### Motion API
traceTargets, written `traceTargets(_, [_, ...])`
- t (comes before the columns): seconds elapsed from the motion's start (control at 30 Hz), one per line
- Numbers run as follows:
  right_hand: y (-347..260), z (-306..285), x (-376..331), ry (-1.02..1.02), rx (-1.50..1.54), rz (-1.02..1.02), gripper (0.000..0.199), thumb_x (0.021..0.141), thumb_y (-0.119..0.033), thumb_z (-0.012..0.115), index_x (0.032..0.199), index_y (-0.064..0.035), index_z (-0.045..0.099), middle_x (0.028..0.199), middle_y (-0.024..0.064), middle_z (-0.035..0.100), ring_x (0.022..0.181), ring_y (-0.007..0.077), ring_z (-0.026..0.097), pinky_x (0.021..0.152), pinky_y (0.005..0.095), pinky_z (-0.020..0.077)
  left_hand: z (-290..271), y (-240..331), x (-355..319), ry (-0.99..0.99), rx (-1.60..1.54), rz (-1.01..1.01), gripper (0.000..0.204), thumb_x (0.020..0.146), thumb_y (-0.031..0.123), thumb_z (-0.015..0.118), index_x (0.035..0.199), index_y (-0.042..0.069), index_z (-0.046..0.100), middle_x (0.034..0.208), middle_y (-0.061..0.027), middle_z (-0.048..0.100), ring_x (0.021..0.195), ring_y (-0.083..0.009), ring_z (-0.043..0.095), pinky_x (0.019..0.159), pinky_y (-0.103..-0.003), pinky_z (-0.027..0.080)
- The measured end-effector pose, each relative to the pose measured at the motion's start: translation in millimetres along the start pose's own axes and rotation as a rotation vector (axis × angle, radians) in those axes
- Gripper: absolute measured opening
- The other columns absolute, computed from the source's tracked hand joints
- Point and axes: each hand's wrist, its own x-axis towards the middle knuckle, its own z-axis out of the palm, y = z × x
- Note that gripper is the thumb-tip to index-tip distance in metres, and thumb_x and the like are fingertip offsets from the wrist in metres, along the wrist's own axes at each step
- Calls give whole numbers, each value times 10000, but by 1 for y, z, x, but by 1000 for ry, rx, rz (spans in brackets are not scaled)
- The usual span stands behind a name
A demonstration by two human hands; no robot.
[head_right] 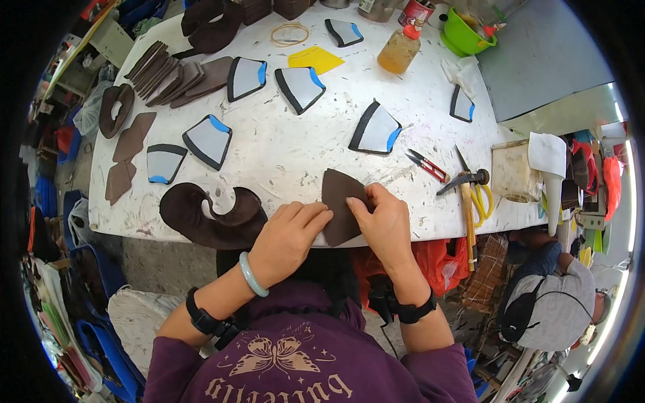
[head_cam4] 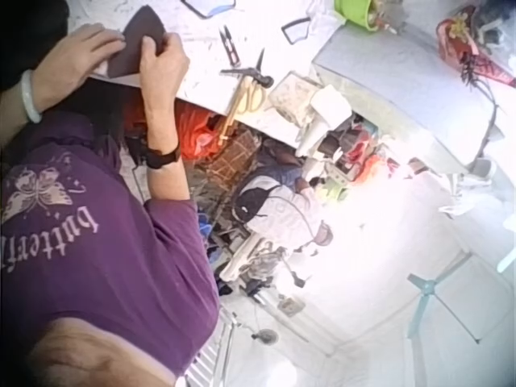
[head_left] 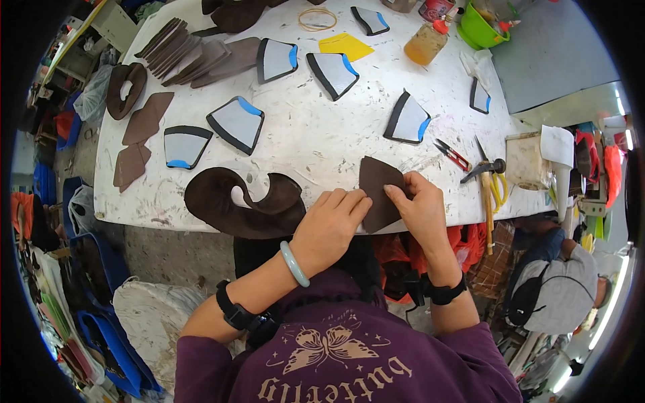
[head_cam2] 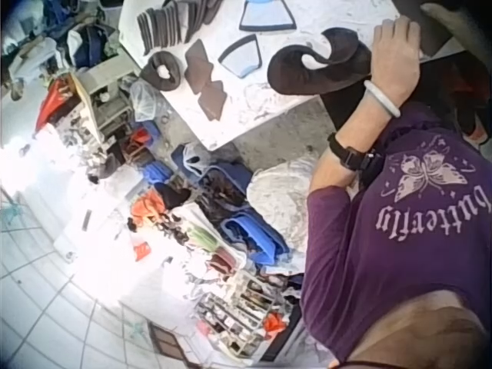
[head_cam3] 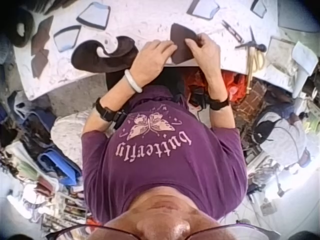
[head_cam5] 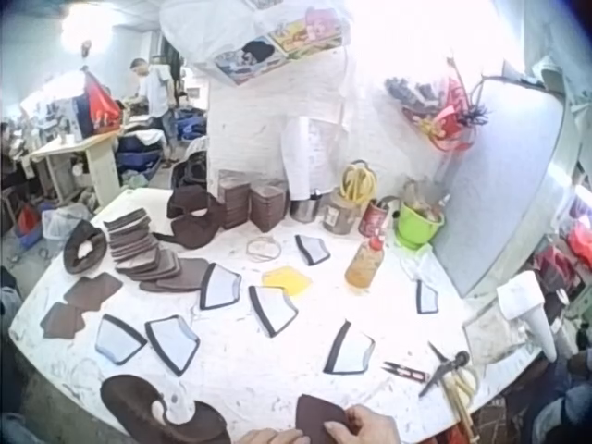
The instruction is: Inspecting and organizing brown leather shoe upper components in a factory setting.
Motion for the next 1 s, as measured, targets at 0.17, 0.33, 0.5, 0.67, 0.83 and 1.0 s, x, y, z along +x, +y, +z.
traceTargets(0.17, [-3, -1, 1, -11, -67, 17, 270, 764, -193, 698, 833, 52, 606, 674, 194, 626, 577, 290, 615, 550, 347, 464, 1, -9, 13, 24, 41, 97, 229, 777, 46, 522, 993, -1, 580, 1037, -102, 567, 958, -256, 552, 870, -348, 422])
traceTargets(0.33, [-6, -1, 1, 21, -127, -36, 288, 753, -209, 707, 834, 49, 606, 664, 190, 622, 582, 305, 615, 547, 356, 465, 1, -19, 27, -125, 44, 124, 106, 778, 79, 539, 869, 39, 576, 959, -113, 575, 928, -265, 570, 886, -355, 421])
traceTargets(0.5, [-10, -10, -8, -87, -162, -33, 376, 725, -213, 739, 958, 36, 579, 653, 179, 622, 559, 293, 612, 526, 351, 460, 1, -29, 38, -121, 107, 216, 42, 789, 126, 594, 812, 93, 606, 849, -43, 581, 802, -204, 588, 830, -307, 415])
traceTargets(0.67, [-11, -15, -10, -162, -30, 40, 393, 736, -164, 737, 1022, 41, 560, 643, 154, 629, 499, 211, 594, 475, 305, 454, 4, -33, 37, -102, 70, 196, 53, 758, 152, 665, 776, 122, 625, 839, -17, 586, 771, -195, 588, 816, -303, 421])
traceTargets(0.83, [-9, -14, -8, -184, 86, 123, 388, 759, -129, 716, 1058, 51, 546, 641, 129, 637, 476, 131, 575, 437, 251, 442, 4, -33, 34, -80, 37, 173, 55, 760, 151, 669, 778, 117, 629, 849, -17, 591, 768, -199, 586, 798, -308, 434])
traceTargets(1.0, [-6, -11, -10, -154, 64, 97, 365, 752, -127, 714, 1035, 38, 554, 612, 119, 627, 467, 148, 567, 457, 280, 438, 4, -32, 34, -104, 26, 164, 62, 767, 151, 666, 783, 105, 628, 865, -30, 597, 777, -208, 589, 793, -310, 438])
